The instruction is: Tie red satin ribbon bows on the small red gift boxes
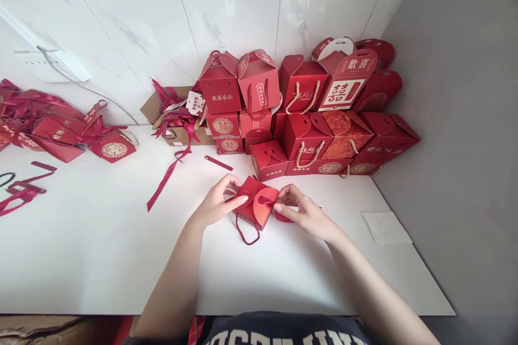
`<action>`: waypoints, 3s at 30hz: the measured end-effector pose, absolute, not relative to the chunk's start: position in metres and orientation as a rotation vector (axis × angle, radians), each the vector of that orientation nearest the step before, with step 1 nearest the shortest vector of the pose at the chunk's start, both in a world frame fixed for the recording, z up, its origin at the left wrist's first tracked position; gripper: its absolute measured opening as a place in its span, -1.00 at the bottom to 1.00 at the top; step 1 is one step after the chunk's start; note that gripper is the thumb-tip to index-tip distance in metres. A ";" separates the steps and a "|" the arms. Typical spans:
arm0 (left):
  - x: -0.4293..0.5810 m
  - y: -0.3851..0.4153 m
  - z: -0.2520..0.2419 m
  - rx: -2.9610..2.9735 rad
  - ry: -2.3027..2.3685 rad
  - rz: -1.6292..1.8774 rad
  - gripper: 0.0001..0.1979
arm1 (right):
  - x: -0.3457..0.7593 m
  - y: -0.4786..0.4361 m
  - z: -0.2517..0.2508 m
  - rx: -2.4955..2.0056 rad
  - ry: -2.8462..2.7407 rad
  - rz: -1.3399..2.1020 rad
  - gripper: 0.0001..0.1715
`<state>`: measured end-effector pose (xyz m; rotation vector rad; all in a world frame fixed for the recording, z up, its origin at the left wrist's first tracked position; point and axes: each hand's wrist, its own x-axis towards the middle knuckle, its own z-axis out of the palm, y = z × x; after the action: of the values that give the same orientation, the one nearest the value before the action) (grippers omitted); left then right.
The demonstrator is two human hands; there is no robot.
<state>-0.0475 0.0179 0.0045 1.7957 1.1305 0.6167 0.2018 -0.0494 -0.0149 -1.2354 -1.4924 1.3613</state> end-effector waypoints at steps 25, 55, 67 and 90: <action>-0.061 0.014 0.009 1.377 0.965 0.441 -0.70 | 0.194 -0.033 -0.018 -1.025 -1.333 1.641 -0.51; -0.102 0.021 0.042 1.254 0.853 0.716 -0.62 | 0.236 -0.036 0.045 -1.202 -1.638 1.492 -0.48; -0.070 0.029 0.084 1.377 0.710 0.760 -0.56 | 0.213 -0.026 0.082 -0.964 -1.503 1.363 -0.60; -0.001 0.027 0.137 1.497 0.700 1.241 -0.79 | 0.184 -0.013 0.132 -0.844 -1.321 0.954 -0.76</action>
<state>-0.0008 0.0267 0.1374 1.4971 0.7003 1.2406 0.1840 -0.0133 0.1324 -0.8437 -1.3213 0.9537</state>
